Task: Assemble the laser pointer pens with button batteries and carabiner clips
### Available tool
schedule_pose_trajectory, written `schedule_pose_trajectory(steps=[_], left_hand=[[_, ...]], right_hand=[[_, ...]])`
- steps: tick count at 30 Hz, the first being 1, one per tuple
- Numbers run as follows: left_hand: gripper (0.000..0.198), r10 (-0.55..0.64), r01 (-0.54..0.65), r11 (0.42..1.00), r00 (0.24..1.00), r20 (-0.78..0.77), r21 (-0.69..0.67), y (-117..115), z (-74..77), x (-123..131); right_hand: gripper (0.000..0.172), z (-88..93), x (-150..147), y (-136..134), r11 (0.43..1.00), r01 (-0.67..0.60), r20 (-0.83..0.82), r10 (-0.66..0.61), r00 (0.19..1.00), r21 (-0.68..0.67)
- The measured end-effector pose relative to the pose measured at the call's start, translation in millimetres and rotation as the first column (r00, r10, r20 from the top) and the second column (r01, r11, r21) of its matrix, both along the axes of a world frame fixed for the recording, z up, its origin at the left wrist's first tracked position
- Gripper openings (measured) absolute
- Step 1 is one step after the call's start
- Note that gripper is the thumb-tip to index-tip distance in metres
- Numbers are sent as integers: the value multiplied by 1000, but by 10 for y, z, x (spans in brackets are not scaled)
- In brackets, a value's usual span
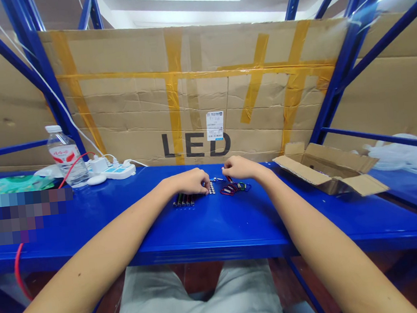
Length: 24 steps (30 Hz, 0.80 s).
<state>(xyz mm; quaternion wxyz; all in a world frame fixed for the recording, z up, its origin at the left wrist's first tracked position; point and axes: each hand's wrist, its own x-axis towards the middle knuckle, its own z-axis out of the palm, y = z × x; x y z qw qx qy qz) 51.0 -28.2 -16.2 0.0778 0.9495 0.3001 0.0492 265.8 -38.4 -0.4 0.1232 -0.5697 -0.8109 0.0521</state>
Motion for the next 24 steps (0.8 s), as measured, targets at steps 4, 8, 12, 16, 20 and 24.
schedule_pose_trajectory(steps=[4, 8, 12, 16, 20, 24], left_hand=[[14, 38, -36, 997, 999, 20, -70, 36, 19, -44], [19, 21, -20, 998, 999, 30, -53, 93, 36, -95], [20, 25, -26, 1000, 999, -22, -12, 115, 13, -96], [17, 30, -30, 999, 999, -27, 12, 103, -14, -81], [16, 42, -42, 999, 999, -23, 3, 102, -30, -79], [15, 56, -57, 998, 998, -18, -21, 108, -43, -81]], right_hand=[[21, 13, -8, -13, 1000, -23, -16, 23, 1000, 15], [23, 46, -10, -39, 999, -26, -29, 26, 999, 19], [24, 59, -8, -54, 999, -22, -30, 23, 999, 25], [23, 47, -11, -53, 999, -29, -37, 30, 999, 25], [23, 39, -11, -46, 999, -40, -44, 41, 998, 22], [22, 50, -3, -49, 999, -49, -61, 50, 997, 23]])
